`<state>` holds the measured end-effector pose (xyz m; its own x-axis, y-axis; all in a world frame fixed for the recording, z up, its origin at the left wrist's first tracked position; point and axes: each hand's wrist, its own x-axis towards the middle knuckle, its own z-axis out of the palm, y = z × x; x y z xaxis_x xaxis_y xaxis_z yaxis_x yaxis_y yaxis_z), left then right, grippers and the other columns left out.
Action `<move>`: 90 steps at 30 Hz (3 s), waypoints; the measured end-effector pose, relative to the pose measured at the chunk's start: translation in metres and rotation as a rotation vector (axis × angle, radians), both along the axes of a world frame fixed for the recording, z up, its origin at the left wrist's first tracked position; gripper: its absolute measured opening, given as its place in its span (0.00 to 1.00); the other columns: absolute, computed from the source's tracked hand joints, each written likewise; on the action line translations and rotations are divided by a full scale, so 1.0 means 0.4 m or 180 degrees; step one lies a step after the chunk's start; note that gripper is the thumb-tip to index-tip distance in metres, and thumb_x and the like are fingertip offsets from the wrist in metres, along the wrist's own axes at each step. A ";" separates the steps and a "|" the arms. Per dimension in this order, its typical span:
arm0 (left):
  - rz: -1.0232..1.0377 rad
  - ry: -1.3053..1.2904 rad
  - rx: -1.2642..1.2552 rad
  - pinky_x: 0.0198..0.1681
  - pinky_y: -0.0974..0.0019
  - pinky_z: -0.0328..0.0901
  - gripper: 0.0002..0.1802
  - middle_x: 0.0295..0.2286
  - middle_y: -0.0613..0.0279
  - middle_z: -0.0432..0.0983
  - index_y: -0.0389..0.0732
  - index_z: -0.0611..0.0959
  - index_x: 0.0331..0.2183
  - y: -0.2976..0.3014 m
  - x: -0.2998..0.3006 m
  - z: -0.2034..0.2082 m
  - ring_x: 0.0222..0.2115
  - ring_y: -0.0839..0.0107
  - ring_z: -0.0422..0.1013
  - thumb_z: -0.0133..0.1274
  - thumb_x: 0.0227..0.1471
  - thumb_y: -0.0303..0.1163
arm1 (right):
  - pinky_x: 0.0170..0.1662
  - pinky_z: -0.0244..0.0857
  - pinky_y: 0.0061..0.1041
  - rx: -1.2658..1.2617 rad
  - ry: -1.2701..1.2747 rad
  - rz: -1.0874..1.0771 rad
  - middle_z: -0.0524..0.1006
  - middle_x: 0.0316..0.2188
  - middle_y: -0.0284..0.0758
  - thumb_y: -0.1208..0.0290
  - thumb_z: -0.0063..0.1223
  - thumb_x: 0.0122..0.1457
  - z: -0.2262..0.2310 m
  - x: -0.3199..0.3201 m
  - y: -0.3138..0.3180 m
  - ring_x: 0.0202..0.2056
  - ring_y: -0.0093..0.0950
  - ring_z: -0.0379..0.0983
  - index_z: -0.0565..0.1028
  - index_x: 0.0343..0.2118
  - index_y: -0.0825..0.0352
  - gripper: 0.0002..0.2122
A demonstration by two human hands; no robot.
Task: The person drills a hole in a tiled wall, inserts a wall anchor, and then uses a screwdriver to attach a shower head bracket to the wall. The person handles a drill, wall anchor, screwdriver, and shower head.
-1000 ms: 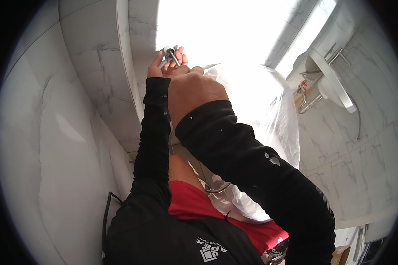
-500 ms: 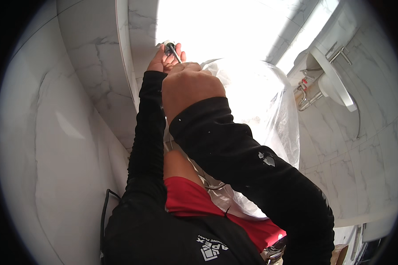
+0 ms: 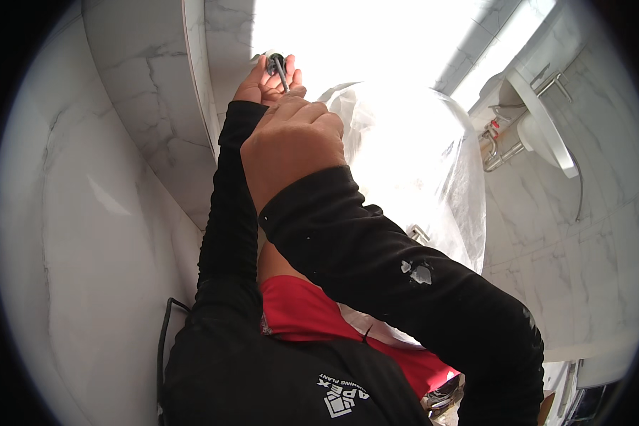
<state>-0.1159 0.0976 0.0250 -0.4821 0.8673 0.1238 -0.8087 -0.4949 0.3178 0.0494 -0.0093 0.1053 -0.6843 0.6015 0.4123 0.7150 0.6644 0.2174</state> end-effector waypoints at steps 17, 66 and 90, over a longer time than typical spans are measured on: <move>0.0157 0.0006 0.0092 0.51 0.48 0.71 0.13 0.39 0.41 0.77 0.34 0.73 0.40 -0.016 0.009 0.001 0.44 0.55 0.77 0.55 0.62 0.34 | 0.43 0.73 0.37 -0.2068 0.0754 0.0303 0.80 0.28 0.51 0.68 0.54 0.57 0.039 0.046 0.072 0.34 0.45 0.81 0.73 0.43 0.82 0.19; 0.0694 0.0957 0.0091 0.48 0.62 0.73 0.19 0.41 0.57 0.78 0.35 0.72 0.53 -0.167 0.202 -0.033 0.43 0.69 0.77 0.47 0.67 0.37 | 0.34 0.76 0.30 -0.2892 0.2289 0.0706 0.77 0.36 0.49 0.59 0.52 0.64 -0.043 0.091 0.062 0.34 0.39 0.79 0.71 0.50 0.79 0.24; -0.1471 -0.0706 0.1389 0.51 0.71 0.76 0.18 0.40 0.58 0.79 0.34 0.73 0.52 -0.113 0.127 -0.046 0.41 0.70 0.78 0.51 0.64 0.34 | 0.26 0.73 0.34 0.0178 0.1635 0.1412 0.79 0.30 0.49 0.60 0.59 0.63 -0.107 0.184 -0.011 0.25 0.37 0.81 0.69 0.55 0.76 0.25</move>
<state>-0.0650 0.0524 0.0066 -0.1277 0.8835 0.4507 -0.9914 -0.1275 -0.0310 0.1229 -0.0138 0.0623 -0.5703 0.2776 0.7731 0.3992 0.9162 -0.0346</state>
